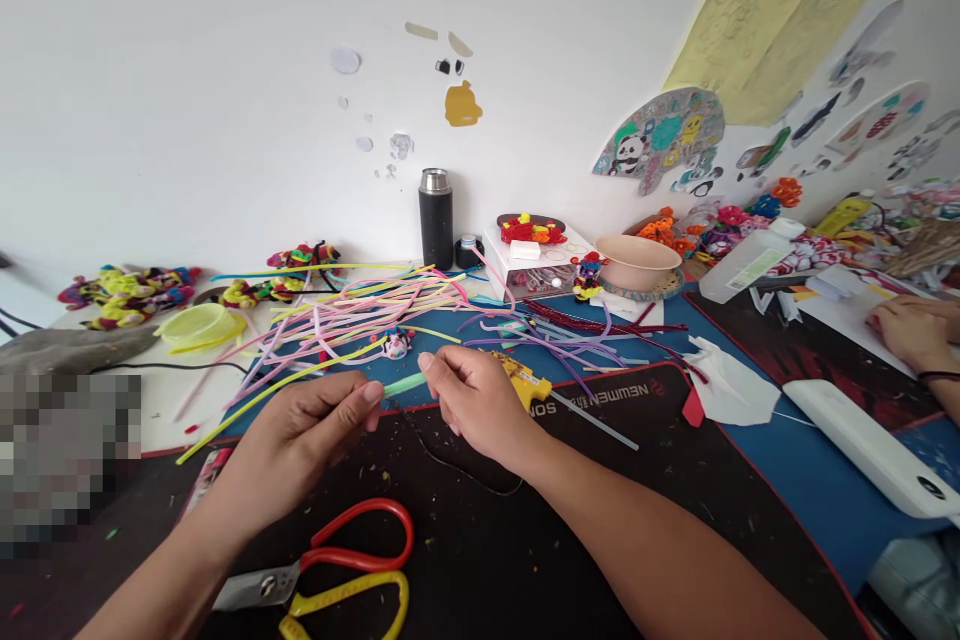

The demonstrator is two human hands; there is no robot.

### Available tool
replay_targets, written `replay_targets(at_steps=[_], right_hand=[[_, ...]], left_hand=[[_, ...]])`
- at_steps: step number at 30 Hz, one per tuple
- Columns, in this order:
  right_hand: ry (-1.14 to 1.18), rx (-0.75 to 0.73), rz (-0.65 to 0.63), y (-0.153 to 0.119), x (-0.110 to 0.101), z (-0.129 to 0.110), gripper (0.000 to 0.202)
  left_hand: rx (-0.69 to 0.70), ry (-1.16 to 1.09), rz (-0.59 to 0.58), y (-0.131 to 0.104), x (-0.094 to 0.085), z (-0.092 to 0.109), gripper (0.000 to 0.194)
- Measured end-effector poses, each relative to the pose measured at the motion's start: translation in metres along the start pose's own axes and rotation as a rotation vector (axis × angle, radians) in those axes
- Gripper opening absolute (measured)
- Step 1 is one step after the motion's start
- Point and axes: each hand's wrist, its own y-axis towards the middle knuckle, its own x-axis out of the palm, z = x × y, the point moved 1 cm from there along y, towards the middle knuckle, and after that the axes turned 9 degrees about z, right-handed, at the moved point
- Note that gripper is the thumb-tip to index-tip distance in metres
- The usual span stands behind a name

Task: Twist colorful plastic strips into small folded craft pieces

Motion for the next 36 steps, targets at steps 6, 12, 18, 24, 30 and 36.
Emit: replay_targets(at_steps=[6,12,18,24,30,36], right_hand=[[0.004,-0.009,0.01,0.003,-0.001,0.0,0.05],[-0.025,0.017,0.003,0.003,-0.001,0.005,0.05],[-0.049,0.019,-0.01,0.0,0.002,0.004,0.051],[-0.081,0.007,-0.017,0.0,0.001,0.005,0.052],[-0.099,-0.023,-0.03,-0.001,0.004,0.007,0.053],[-0.094,0.014,-0.071,-0.003,0.008,0.009,0.051]], left_hand=[[0.045,0.001,0.006,0.006,0.006,0.002,0.062],[0.458,0.309,0.19,0.005,0.013,-0.009,0.041],[0.635,0.525,0.173,0.004,0.013,-0.018,0.043],[0.431,0.419,0.097,0.002,0.02,-0.012,0.041],[0.617,0.488,0.172,0.002,0.026,-0.012,0.037],[0.504,0.409,0.08,0.001,0.027,-0.014,0.036]])
